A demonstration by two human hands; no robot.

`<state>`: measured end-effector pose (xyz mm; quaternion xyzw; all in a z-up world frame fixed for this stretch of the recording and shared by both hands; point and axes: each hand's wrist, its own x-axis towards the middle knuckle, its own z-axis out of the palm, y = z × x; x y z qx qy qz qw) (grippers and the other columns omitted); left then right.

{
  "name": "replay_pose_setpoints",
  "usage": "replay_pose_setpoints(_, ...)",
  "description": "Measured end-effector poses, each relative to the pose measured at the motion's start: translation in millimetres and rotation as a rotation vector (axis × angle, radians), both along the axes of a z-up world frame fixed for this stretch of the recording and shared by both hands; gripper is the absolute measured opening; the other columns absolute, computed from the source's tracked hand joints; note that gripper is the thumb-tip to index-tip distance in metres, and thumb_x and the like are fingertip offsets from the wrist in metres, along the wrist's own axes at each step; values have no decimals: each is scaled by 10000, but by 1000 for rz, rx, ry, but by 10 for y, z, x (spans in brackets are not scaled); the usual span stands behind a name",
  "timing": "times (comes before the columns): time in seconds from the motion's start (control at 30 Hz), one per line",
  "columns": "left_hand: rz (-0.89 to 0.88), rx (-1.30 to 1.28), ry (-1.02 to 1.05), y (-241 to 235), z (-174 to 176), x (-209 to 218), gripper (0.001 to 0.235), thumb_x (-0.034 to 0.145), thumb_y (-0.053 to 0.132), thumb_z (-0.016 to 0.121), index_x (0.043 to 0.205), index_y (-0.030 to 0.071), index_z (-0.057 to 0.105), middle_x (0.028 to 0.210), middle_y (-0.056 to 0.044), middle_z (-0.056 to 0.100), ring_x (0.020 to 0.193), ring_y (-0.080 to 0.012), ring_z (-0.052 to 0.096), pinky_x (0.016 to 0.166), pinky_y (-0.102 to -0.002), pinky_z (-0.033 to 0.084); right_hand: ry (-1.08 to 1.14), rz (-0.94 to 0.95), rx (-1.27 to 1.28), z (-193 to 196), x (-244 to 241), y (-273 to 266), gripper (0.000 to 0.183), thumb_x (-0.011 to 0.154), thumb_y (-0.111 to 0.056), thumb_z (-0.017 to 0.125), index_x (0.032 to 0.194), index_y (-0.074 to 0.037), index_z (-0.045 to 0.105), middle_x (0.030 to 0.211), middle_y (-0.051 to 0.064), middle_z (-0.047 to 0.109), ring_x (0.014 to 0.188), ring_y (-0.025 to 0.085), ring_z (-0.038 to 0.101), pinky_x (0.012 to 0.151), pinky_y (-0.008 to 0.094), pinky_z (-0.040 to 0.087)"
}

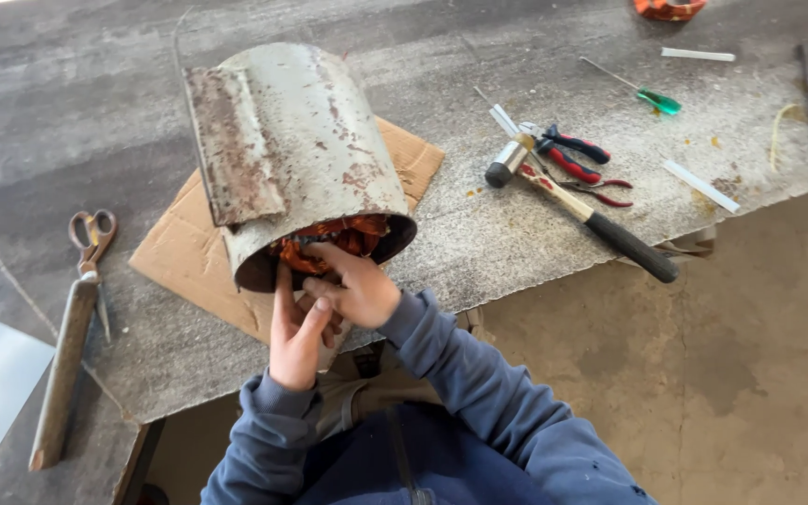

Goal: Manipulating and arranging copper windings inside the stator housing of an electric motor using hands.

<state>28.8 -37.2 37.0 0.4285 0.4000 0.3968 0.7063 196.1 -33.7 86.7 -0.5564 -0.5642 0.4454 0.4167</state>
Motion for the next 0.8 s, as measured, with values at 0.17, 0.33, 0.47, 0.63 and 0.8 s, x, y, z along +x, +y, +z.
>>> replay_pose_setpoints(0.17, -40, -19, -85, 35, 86, -54, 893, 958, 124, 570, 1684, 155, 50, 943, -64, 660, 685, -137, 602, 566, -278, 478, -18, -22, -80, -37, -57, 4, 533, 955, -277, 663, 1432, -70, 545, 1165, 168, 750, 1032, 255, 757, 886, 368, 589)
replay_pose_setpoints(0.33, -115, -18, -130, 145, 127, -82, 926, 946, 122, 603, 1688, 152, 50, 881, -99, 666, 655, -144, 586, 557, -283, 483, -16, -24, 32, -102, -58, 27, 515, 981, -260, 666, 1427, -36, 541, 1255, 170, 714, 1103, 270, 731, 928, 372, 576)
replay_pose_setpoints(0.47, -116, 31, 68, 171, 193, -86, 940, 931, 158, 644, 1663, 108, 57, 838, -72, 649, 604, -106, 552, 480, -263, 440, 82, -39, -41, -76, -99, 20, 550, 930, -230, 690, 1419, -22, 545, 1141, 162, 744, 1002, 231, 743, 861, 363, 593)
replay_pose_setpoints(0.63, -116, 111, 156, 182, 272, -85, 923, 944, 186, 657, 1640, 37, 69, 837, -62, 680, 600, -74, 542, 486, -237, 433, 211, -32, -178, -121, -97, 37, 596, 888, -204, 678, 1436, -31, 521, 990, 161, 761, 870, 180, 738, 756, 342, 605)
replay_pose_setpoints(0.8, 26, 326, 634, 194, 620, 14, 788, 920, 388, 687, 1507, -39, 381, 690, -114, 706, 558, -205, 680, 515, -344, 530, 88, -48, -49, -200, -115, 29, 560, 892, -208, 677, 1406, -27, 551, 1038, 114, 769, 897, 171, 761, 785, 338, 613)
